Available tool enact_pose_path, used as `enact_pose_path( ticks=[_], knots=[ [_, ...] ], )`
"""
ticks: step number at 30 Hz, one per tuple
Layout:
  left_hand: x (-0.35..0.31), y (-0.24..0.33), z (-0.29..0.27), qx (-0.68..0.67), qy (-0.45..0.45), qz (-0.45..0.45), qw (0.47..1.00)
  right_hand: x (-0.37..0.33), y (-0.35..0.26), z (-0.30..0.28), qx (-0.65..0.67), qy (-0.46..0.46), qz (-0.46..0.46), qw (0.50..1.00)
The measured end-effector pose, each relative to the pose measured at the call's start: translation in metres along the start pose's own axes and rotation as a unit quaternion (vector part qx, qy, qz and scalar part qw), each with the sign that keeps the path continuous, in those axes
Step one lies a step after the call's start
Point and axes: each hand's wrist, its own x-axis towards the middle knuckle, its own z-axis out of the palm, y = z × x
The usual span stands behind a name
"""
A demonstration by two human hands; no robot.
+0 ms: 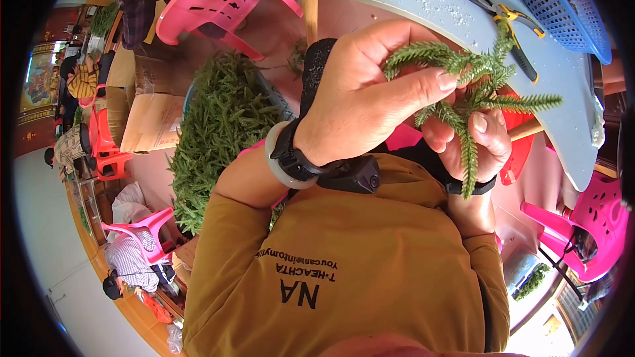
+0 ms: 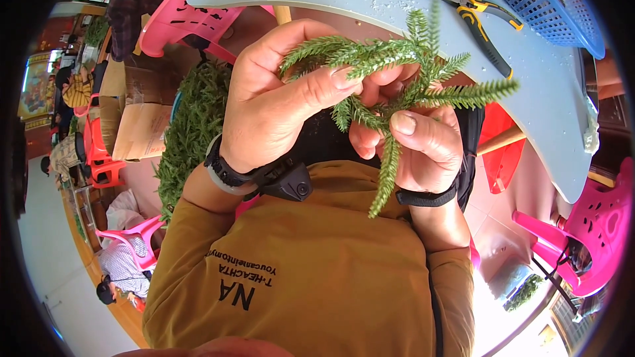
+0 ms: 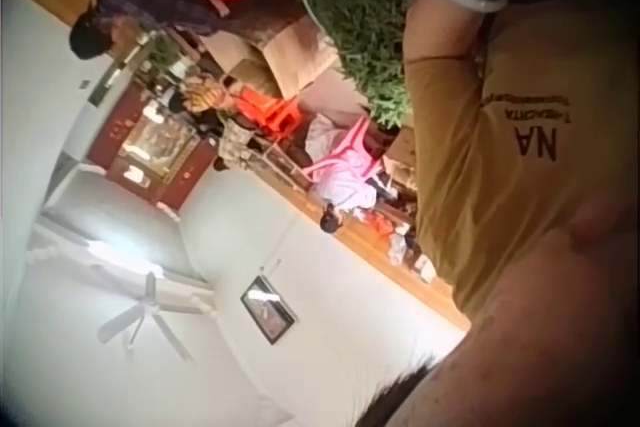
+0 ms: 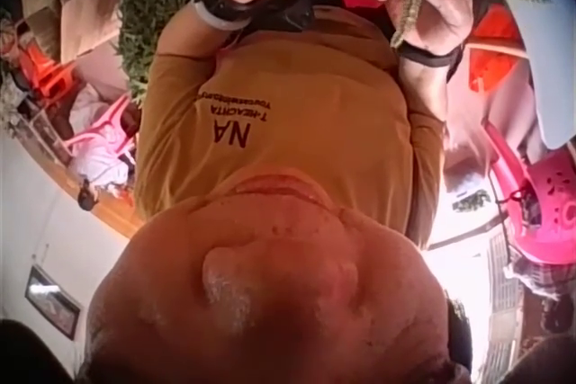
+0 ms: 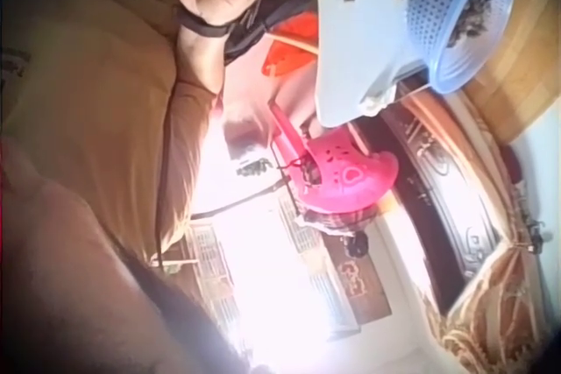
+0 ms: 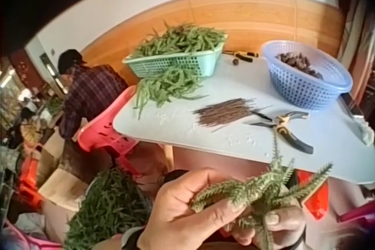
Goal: Assembling a floral decoration using evergreen branches and wire.
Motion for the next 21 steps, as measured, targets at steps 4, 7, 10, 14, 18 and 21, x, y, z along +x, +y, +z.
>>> enact_pose_path(
  ticks=[4, 7, 10, 14, 18, 21],
  knots=[
    [-0.001, -0.001, 0.002, -0.026, 0.01, 0.025, 0.999, -0.001, -0.001, -0.009, 0.002, -0.011, 0.004, 1.0],
    [-0.001, -0.006, 0.001, -0.016, 0.016, 0.079, 0.997, -0.001, -0.001, -0.009, -0.054, -0.008, -0.012, 0.998],
    [0.001, -0.01, -0.006, 0.211, 0.028, 0.171, 0.962, 0.0, 0.0, 0.004, -0.182, 0.091, -0.159, 0.966],
    [0.001, -0.009, 0.002, 0.166, 0.044, 0.164, 0.971, -0.001, -0.002, 0.007, -0.114, 0.07, -0.177, 0.975],
    [0.005, -0.007, -0.009, 0.302, -0.009, 0.223, 0.927, 0.0, -0.006, -0.001, -0.103, 0.063, -0.122, 0.985],
    [-0.001, 0.001, -0.002, 0.279, 0.003, 0.191, 0.941, -0.004, -0.005, 0.006, -0.098, 0.089, -0.129, 0.983]
  ],
)
